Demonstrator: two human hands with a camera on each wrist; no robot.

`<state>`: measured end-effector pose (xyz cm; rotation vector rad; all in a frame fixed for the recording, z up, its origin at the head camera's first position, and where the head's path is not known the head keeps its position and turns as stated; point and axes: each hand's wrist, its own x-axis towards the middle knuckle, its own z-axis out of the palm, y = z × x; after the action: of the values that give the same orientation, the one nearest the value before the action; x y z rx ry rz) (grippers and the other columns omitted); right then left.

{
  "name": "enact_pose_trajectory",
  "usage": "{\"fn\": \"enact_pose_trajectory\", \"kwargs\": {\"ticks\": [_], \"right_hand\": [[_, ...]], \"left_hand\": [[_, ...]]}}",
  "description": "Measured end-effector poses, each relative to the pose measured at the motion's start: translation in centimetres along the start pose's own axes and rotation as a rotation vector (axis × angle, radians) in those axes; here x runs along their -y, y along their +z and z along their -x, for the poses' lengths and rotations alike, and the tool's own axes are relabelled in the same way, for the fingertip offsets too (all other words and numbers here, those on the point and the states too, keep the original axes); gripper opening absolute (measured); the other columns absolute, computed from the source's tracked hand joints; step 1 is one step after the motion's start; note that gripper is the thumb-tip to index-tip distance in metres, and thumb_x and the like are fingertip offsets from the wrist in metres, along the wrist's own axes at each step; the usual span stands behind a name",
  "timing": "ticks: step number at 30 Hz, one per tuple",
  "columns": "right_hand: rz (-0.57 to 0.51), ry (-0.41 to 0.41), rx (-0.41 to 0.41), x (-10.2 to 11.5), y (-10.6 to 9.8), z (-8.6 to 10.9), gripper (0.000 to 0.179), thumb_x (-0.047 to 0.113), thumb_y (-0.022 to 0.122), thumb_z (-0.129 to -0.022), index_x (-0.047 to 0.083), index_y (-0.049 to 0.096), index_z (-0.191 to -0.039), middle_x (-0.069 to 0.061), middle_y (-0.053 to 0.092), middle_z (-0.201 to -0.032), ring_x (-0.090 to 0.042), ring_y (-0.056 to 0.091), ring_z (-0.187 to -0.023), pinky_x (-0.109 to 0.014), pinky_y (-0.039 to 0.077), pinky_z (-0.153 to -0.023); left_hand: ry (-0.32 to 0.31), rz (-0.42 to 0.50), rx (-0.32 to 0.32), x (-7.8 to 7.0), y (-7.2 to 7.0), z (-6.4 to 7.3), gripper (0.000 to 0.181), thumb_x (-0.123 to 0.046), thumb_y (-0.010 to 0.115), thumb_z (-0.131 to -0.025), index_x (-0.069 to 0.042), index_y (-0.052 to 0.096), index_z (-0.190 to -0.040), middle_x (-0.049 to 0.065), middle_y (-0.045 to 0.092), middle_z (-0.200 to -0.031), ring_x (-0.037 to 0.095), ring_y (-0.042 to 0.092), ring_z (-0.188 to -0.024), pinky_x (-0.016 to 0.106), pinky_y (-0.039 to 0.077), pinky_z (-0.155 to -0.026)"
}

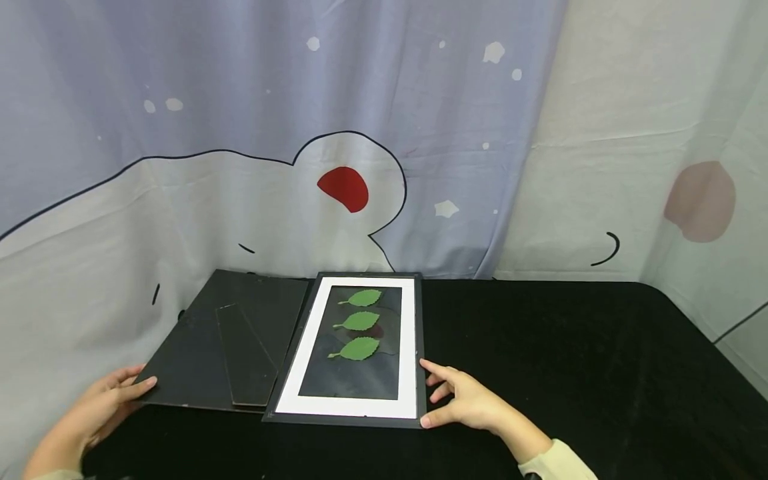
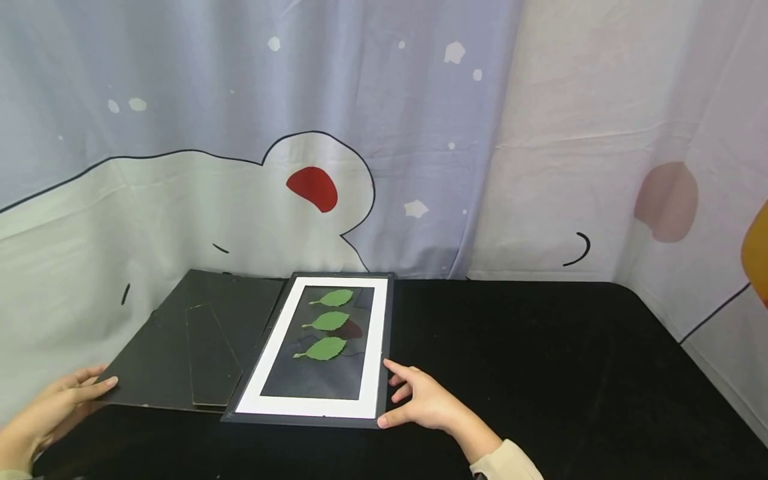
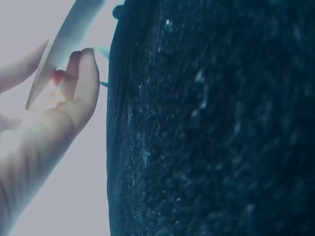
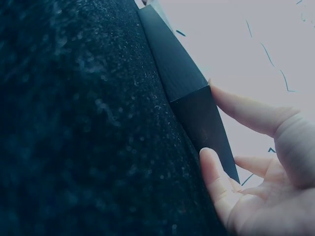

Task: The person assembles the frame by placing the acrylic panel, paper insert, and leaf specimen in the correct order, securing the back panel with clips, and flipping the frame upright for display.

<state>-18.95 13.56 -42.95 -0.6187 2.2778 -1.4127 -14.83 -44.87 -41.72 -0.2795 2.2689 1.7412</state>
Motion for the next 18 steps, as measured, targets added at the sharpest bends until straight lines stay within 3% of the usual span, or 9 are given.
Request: {"fn": "enact_pose_trajectory", "kwargs": {"ticks": [2,3,7,13,18], "right_hand": [[0.001,-0.001,0.002,0.0,0.0,0.0,0.094,0.019,0.086,-0.071,0.001,0.035,-0.148,-0.016,0.052,-0.122,-0.021,0.056,-0.097,-0.031,0.049,-0.076],[0.001,-0.002,0.002,0.0,0.0,0.0,0.094,0.019,0.086,-0.071,0.001,0.035,-0.148,-0.016,0.052,-0.122,-0.021,0.056,-0.097,-0.031,0.049,-0.076],[0.001,-0.004,0.002,0.1,0.0,0.0,0.094,0.019,0.086,-0.072,0.0,0.034,-0.148,-0.016,0.052,-0.122,-0.021,0.057,-0.098,-0.03,0.049,-0.076],[-0.001,-0.009,0.004,0.1,0.1,0.1,0.093,0.019,0.086,-0.072,0.0,0.034,-0.147,-0.016,0.052,-0.122,-0.021,0.057,-0.098,-0.03,0.049,-0.076],[0.004,-0.016,0.002,0.2,0.1,0.1,0.094,0.019,0.086,-0.071,0.0,0.035,-0.147,-0.016,0.052,-0.121,-0.02,0.056,-0.097,-0.03,0.049,-0.076]], "left_hand": [[0.03,0.084,-0.01,0.2,0.1,0.1,0.078,-0.013,0.05,-0.101,0.017,-0.009,-0.143,-0.008,0.059,-0.104,0.005,0.065,-0.09,0.032,0.054,-0.081],[0.049,0.131,-0.012,0.3,0.1,0.1,0.075,-0.01,0.05,-0.101,0.016,-0.006,-0.143,-0.017,0.056,-0.1,0.006,0.065,-0.09,0.033,0.054,-0.08],[0.119,0.275,0.007,0.8,0.2,0.2,0.063,-0.001,0.049,-0.099,0.01,0.003,-0.142,-0.02,0.059,-0.097,0.007,0.065,-0.092,0.031,0.055,-0.08],[0.176,0.4,0.013,1.1,0.7,0.1,0.086,0.003,0.048,-0.098,0.007,-0.025,-0.144,-0.021,0.059,-0.096,0.006,0.066,-0.092,0.031,0.055,-0.082],[0.173,0.443,-0.04,0.6,1.2,0.3,0.088,0.0,0.05,-0.099,0.006,-0.026,-0.143,-0.023,0.058,-0.094,0.003,0.066,-0.091,0.025,0.054,-0.082]]}}
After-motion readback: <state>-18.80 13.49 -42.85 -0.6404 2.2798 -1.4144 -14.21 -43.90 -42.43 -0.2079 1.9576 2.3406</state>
